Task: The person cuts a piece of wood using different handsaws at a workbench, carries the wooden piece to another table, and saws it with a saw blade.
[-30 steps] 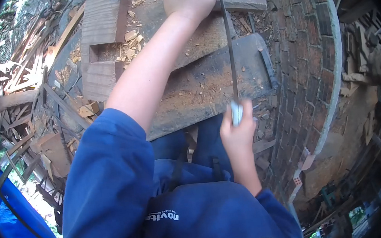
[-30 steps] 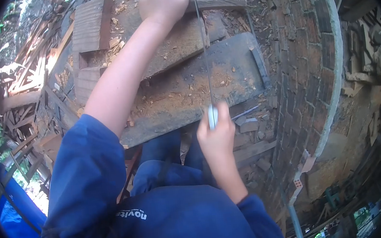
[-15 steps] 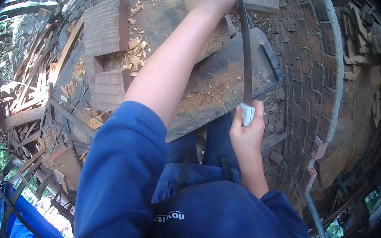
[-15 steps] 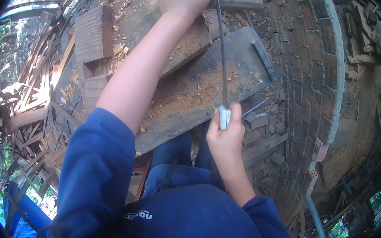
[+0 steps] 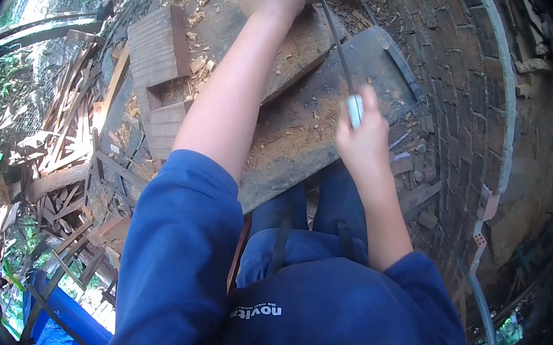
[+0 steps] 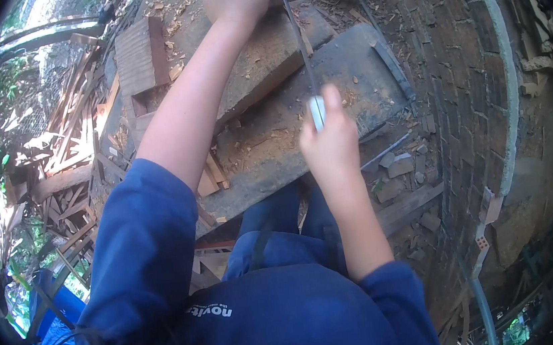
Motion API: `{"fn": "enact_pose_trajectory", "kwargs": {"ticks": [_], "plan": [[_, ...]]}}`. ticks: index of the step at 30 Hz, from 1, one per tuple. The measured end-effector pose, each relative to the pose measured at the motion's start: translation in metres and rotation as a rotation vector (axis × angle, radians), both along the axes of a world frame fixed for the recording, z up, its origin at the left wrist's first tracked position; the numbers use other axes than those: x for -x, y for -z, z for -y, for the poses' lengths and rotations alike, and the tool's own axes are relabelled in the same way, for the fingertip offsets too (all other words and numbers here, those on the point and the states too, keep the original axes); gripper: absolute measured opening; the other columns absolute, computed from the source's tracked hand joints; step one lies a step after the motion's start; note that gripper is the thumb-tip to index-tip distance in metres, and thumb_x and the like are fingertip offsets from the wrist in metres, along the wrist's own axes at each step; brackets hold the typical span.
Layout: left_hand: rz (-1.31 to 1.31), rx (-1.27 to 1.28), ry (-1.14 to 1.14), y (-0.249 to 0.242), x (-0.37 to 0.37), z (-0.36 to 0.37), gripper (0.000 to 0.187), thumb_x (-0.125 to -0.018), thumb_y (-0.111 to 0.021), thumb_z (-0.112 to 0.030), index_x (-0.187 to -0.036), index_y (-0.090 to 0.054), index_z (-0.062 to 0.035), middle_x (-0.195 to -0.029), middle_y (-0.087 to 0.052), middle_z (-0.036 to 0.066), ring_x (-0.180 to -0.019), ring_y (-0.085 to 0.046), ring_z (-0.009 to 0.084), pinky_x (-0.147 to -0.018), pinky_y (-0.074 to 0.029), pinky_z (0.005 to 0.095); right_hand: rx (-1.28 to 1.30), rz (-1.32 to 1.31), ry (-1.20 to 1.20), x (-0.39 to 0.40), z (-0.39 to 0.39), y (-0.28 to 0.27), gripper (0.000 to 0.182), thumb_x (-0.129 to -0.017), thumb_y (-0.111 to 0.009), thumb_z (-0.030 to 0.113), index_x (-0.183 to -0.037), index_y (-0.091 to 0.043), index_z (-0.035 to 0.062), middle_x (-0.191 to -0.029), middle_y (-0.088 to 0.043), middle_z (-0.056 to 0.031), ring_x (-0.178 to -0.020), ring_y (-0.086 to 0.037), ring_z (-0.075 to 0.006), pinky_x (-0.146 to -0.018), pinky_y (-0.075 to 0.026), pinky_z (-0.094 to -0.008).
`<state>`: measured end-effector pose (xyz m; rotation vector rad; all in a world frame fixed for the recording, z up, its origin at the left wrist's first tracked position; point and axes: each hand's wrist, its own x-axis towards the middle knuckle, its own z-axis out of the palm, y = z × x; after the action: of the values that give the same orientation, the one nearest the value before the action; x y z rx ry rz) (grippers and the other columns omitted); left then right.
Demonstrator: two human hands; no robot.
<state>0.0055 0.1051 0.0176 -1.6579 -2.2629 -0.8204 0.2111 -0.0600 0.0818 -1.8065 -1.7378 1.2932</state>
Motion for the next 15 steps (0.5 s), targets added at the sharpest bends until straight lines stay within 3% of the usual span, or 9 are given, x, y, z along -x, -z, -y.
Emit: {"fn": "enact_pose_trajectory", "kwargs": {"ticks": [2,6,8,11,15], "plan": [[0.002,0.008,-0.033,0.002,0.001,-0.002,0.027,-0.082,-0.058,-0.025,-0.066,-0.067,-0.0048,-0.072,-0.068,0.017,-0.072,-0.066,0.0346,-0.071,-0.053,0.0461,0.006,0.049,0.003,0.011,-0.004,0.011,0.021,-0.089,-0.058,0.006,-0.107,-0.048,0.0021,-0.079,-0.063,-0.0273,-0.079,-0.063,-0.0493,-0.063,-0.048,-0.0520],[0.009,0.012,0.023,0.003,0.003,-0.004,0.028,-0.083,-0.057,-0.026,-0.067,-0.068,-0.0058,-0.073,-0.068,0.015,-0.070,-0.066,0.0339,-0.071,-0.054,0.0458,-0.042,-0.013,0.085,-0.038,0.090,-0.016,0.014,-0.087,-0.061,0.005,-0.100,-0.055,0.0025,-0.079,-0.064,-0.0258,-0.081,-0.069,-0.0435,-0.069,-0.054,-0.0443],[0.031,0.034,0.042,0.005,0.003,0.003,0.027,-0.082,-0.058,-0.027,-0.067,-0.068,-0.0063,-0.072,-0.068,0.015,-0.069,-0.066,0.0335,-0.070,-0.054,0.0457,0.005,-0.063,0.085,-0.029,0.073,-0.017,0.016,-0.087,-0.060,0.004,-0.102,-0.054,0.0016,-0.079,-0.064,-0.0254,-0.080,-0.068,-0.0442,-0.067,-0.053,-0.0448],[-0.019,-0.022,0.033,0.011,0.003,-0.002,0.028,-0.082,-0.057,-0.028,-0.068,-0.069,-0.0069,-0.073,-0.069,0.014,-0.068,-0.067,0.0326,-0.069,-0.054,0.0454,-0.039,0.054,-0.009,0.016,-0.011,0.018,0.021,-0.092,-0.059,0.009,-0.108,-0.047,0.0046,-0.075,-0.063,-0.0284,-0.075,-0.064,-0.0488,-0.059,-0.048,-0.0522],[-0.038,0.022,-0.014,0.017,0.004,-0.002,0.029,-0.082,-0.056,-0.029,-0.069,-0.070,-0.0072,-0.074,-0.070,0.014,-0.070,-0.068,0.0320,-0.070,-0.054,0.0460,-0.086,0.006,0.035,-0.015,0.045,0.005,0.019,-0.092,-0.060,0.010,-0.107,-0.050,0.0049,-0.075,-0.064,-0.0274,-0.078,-0.065,-0.0480,-0.060,-0.051,-0.0496]]}}
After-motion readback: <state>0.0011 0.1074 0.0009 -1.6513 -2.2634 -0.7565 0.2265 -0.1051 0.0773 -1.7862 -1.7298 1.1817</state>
